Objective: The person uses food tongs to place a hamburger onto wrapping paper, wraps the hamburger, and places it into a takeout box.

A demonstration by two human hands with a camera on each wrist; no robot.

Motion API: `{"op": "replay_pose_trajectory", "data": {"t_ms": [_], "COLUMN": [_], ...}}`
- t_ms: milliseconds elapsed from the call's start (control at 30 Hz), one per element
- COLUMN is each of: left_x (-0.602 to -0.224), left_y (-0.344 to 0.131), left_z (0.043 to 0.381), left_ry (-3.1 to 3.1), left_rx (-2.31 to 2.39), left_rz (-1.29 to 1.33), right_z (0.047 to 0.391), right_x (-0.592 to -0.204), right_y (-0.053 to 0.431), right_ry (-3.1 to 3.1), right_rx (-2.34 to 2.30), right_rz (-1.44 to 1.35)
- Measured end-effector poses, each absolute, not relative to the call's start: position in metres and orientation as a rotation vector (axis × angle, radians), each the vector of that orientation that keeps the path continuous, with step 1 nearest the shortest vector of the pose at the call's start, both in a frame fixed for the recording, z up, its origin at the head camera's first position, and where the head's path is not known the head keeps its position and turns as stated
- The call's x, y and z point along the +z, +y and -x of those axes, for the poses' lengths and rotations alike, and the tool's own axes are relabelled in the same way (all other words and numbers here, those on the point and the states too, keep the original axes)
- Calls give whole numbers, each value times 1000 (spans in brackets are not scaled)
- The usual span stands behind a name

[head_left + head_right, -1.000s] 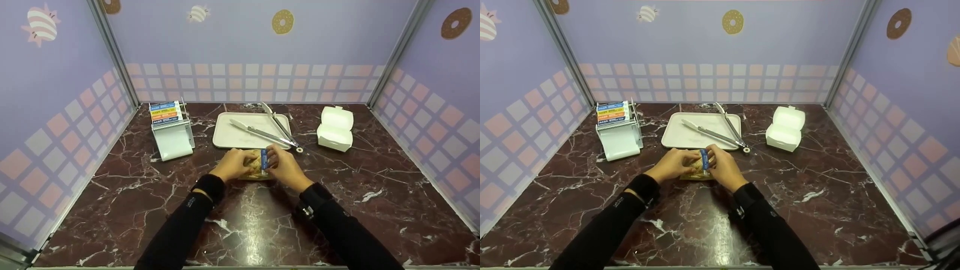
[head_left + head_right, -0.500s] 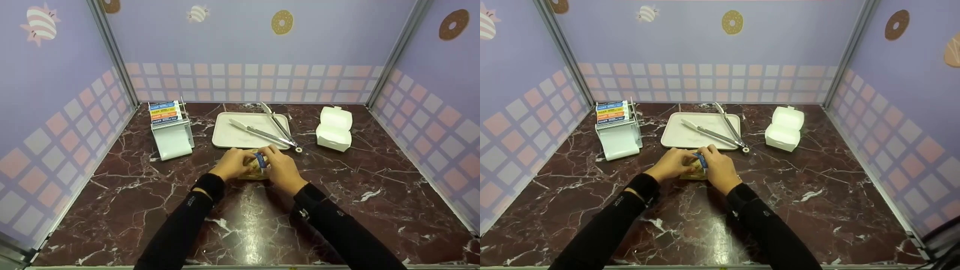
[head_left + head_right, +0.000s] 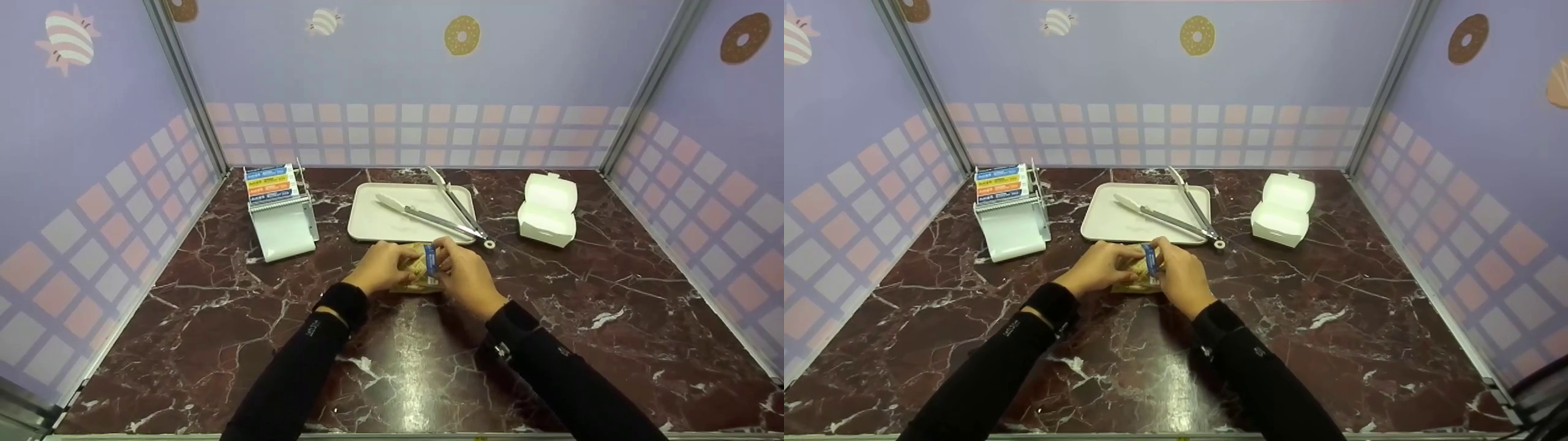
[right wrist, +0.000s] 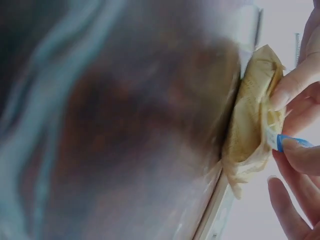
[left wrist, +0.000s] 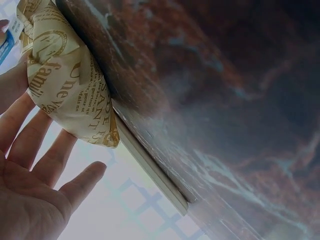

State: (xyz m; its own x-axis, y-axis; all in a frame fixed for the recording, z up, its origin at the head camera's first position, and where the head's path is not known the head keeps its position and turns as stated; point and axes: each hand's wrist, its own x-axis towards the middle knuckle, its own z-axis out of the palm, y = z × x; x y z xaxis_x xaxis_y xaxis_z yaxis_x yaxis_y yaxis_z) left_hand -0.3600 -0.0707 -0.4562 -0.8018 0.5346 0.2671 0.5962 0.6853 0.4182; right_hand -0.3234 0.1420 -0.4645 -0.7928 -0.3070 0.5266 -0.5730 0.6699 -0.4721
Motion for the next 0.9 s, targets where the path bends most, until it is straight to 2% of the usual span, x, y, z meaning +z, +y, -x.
{"op": "replay_pose_trajectory", "data": {"t_ms": [267, 567, 900], "left_x": [-454, -454, -454], "left_y": [-71, -70, -70], "left_z": [357, 358, 358], "left_ry": [-2757, -2780, -2792], "left_rx": [-764, -750, -765], "left_rz": [942, 923, 905], "right_z": [320, 316, 325], "right_x": [-463, -456, -453], "right_y": [143, 142, 143], "right_ry": [-2470, -2543, -2608], "right_rx": [816, 1043, 1282], "right_rz": [-693, -627, -560]}}
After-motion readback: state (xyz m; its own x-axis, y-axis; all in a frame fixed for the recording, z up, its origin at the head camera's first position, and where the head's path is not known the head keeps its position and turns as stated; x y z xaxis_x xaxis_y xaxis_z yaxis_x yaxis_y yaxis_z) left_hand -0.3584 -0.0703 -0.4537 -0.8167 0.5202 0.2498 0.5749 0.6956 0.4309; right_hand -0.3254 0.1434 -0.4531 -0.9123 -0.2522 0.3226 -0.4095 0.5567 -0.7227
